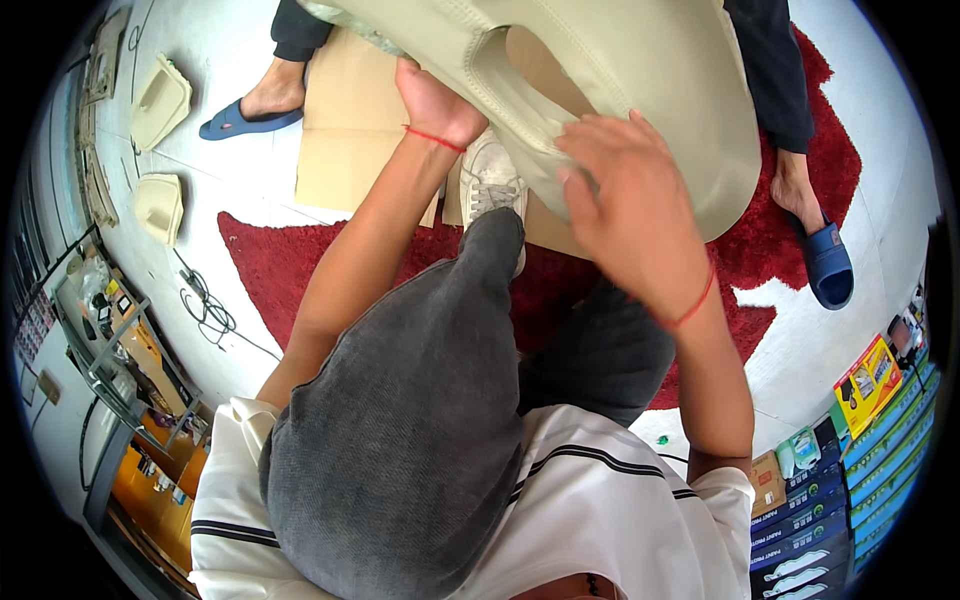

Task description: The person sits on the floor and manipulates a beige fabric cover, folding and tucking its edges around a rigid plastic frame. They repeatedly adjust the fabric to fit the contours of the frame, occasionally flipping the assembly to work on different sides.

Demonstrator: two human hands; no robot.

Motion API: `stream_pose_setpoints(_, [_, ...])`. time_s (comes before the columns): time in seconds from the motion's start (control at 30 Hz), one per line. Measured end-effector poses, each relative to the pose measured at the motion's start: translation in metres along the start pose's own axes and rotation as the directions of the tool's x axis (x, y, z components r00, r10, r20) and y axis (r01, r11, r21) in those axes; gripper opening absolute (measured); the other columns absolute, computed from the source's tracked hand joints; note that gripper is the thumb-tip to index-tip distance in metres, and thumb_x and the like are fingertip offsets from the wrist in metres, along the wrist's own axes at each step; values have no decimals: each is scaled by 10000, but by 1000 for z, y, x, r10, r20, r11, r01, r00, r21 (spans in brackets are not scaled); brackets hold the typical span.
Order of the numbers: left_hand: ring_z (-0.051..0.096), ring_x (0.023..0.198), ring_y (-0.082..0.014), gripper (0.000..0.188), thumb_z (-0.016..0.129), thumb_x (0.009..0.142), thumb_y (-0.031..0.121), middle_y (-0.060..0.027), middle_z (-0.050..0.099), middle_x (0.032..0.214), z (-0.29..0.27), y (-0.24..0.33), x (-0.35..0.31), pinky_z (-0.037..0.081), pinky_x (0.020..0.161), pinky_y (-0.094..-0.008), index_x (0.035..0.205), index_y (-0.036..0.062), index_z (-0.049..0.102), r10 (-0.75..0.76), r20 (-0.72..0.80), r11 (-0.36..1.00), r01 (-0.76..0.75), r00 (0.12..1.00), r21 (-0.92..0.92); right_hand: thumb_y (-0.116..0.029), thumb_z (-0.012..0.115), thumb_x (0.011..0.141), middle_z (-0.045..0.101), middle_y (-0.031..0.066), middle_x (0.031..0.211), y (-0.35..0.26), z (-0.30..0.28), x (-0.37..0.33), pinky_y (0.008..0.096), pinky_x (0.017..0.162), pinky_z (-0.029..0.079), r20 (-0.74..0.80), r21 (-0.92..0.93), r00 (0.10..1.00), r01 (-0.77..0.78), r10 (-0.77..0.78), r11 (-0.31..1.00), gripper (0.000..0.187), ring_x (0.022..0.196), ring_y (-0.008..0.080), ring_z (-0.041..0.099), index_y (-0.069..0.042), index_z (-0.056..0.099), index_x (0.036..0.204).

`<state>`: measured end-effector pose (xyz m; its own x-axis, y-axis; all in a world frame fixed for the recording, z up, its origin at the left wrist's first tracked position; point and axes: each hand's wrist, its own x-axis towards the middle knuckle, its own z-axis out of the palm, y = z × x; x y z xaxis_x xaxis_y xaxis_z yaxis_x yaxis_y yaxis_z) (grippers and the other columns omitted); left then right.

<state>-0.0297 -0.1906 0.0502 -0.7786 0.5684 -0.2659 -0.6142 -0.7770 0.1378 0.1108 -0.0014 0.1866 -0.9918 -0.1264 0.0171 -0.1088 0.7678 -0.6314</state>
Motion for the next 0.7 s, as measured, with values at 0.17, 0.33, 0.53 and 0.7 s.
stream_pose_setpoints(0.17, [615,1201,-320,562,437,1013,488,-137,664,1310,-43,-6,0,496,1054,-474,1300,46,633,46,-260,989,-7,964,148,-216,592,993,674,133,966,67,32,45,405,830,483,586,203,800,-301,131,932,232,925,284,603,4,662,990])
stream_pose_setpoints(0.33, [616,1200,-330,585,425,1019,485,-153,667,1300,-60,3,-8,490,1063,-491,1311,16,618,-93,-254,990,117,963,82,-346,454,1055,704,153,1194,101,82,72,422,924,513,820,302,567,-551,83,778,455,1076,313,674,-2,632,1295])
stream_pose_setpoints(0.53, [535,1328,-358,731,369,1030,576,-190,569,1440,-72,3,14,395,1171,-527,1433,-17,512,-138,-351,971,197,926,139,-203,657,920,703,141,1175,117,110,72,358,872,538,855,454,476,-879,208,144,385,1025,232,675,26,659,1230])
stream_pose_setpoints(0.7, [402,1465,-368,867,339,1013,696,-170,390,1618,-78,-20,22,309,1236,-501,1595,54,328,-84,-516,896,292,852,335,-144,744,777,754,103,965,134,126,71,336,800,545,492,395,633,-774,598,495,276,857,202,700,17,743,1000])
